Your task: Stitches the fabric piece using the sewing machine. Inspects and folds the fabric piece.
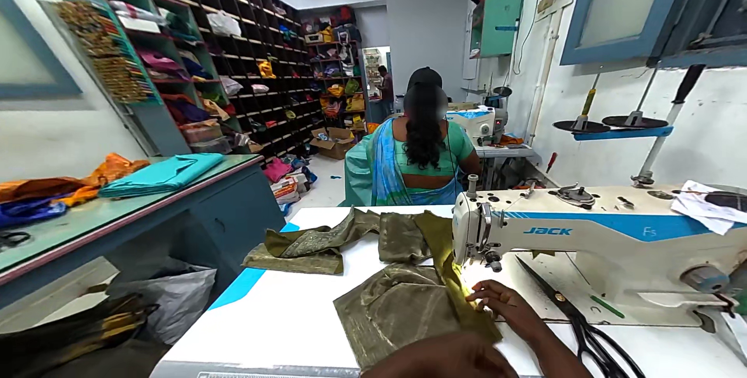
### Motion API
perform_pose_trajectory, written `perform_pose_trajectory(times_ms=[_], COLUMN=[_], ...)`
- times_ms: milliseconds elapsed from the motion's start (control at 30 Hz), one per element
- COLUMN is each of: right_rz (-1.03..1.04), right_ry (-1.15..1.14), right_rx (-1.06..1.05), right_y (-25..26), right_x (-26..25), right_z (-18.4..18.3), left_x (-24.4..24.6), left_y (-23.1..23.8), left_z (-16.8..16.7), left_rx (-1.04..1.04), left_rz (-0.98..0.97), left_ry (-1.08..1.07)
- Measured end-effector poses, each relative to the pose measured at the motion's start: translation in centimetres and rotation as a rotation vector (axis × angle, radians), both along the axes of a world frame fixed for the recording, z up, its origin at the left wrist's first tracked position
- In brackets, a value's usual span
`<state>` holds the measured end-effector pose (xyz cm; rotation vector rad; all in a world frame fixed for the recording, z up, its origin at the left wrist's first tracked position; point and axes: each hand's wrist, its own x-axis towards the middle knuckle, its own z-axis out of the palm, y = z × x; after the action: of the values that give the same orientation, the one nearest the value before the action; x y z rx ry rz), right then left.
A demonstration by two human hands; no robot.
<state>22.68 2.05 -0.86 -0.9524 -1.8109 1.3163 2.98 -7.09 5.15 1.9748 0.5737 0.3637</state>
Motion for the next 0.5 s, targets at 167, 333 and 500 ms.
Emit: perform_pose_trajectory(times_ms=[167, 333, 500], right_rz=[0.111, -0.17, -0.104], right_ry=[-0.186, -0.329, -0.512], right_rx=[0.129, 0.19, 0.312], right_y=[0.4, 0.5, 0.9], right_x=[0.3, 0.2, -0.2], right_z=[-0.5, 0.0, -0.4], left_x=[-2.7, -3.4, -3.9], left_y=[4.2, 6.1, 7.3], left_z=[1.5, -0.7, -2.6], left_rx=[0.505, 0.514, 0.677], left_rz=[0.478, 0.472, 0.49], left_ry=[0.337, 0.6, 0.548])
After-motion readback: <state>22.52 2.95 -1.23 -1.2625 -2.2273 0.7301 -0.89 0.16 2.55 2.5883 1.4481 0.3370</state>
